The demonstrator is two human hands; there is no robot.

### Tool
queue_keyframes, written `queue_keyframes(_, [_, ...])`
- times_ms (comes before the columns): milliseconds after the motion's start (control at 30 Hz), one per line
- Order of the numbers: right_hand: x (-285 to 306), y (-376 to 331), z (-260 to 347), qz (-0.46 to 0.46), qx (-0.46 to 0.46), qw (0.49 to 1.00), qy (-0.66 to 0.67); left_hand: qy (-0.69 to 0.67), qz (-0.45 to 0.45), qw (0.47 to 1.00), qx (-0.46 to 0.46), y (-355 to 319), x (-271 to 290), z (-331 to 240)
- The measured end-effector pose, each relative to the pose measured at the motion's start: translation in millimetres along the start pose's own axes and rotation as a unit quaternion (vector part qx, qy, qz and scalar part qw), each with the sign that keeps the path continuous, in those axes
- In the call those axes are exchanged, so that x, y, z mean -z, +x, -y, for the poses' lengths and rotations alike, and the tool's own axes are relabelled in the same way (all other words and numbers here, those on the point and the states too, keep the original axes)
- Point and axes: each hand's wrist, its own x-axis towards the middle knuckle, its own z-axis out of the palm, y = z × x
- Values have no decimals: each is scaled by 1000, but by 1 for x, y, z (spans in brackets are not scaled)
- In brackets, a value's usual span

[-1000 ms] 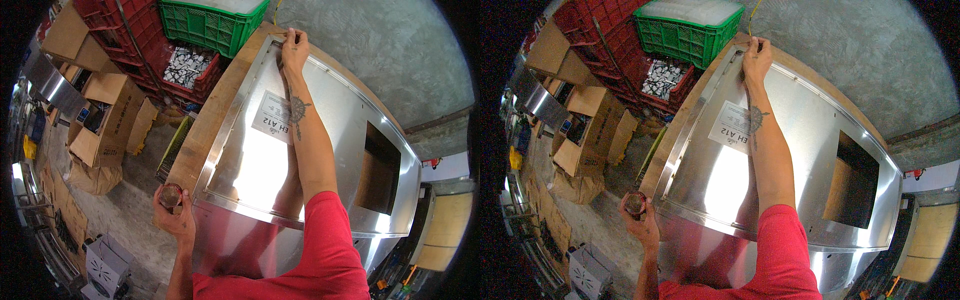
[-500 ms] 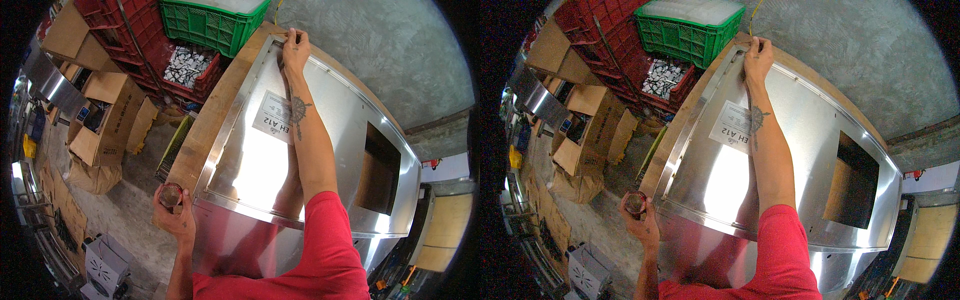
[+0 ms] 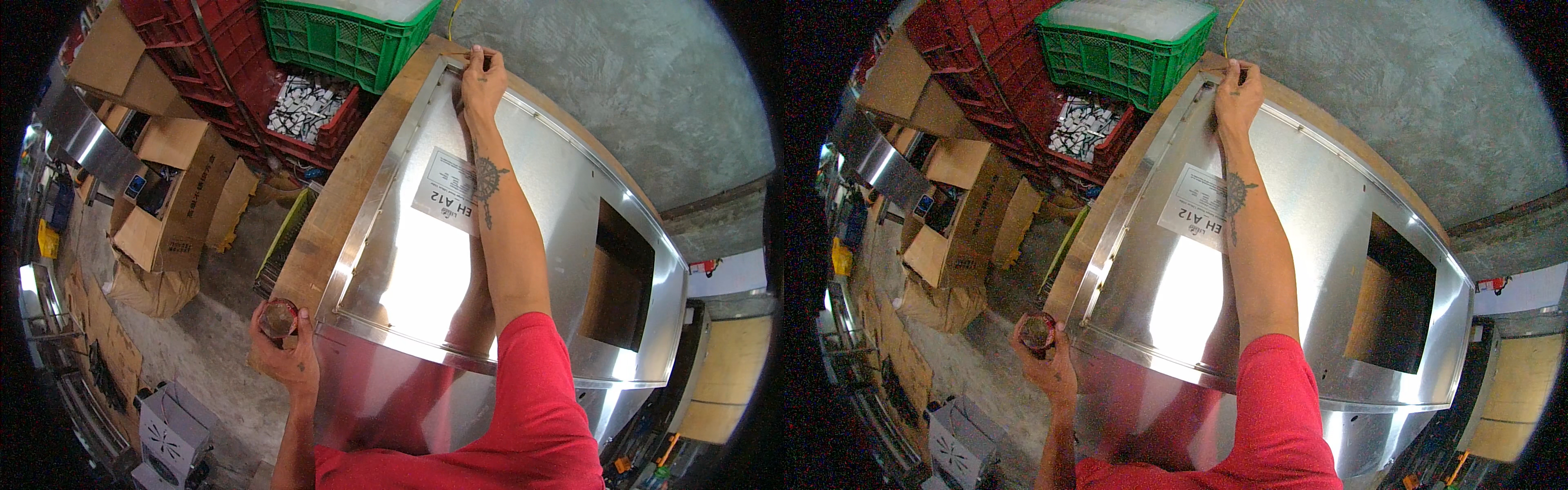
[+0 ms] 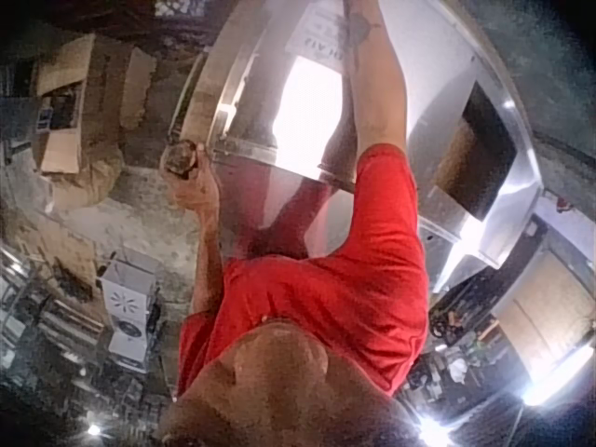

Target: The person applies a viscous substance from a small jar onto the edges and seams of a stainless steel appliance using a wooden stick. They work methodically along the perimeter and corners, re-dipping the stick as needed.

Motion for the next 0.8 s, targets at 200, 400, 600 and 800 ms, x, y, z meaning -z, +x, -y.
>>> queue_keyframes(200, [0,1,-3,-2,26,1000,-17,-2,-2,1000,-4,0,-1,1])
queue_keyframes(400, [-1,0,-1,-3,16,1000,-18,-10,-3,1000,-3,1,-1,-1])
queue_keyframes(600, [-1,2,-7,-6,26,1000,-4,-11,-3,1000,-15,1,-1,2])
queue_keyframes(800, [-2,4,-9,-17,20,1000,-8,-19,3,1000,1,0,0,-3])
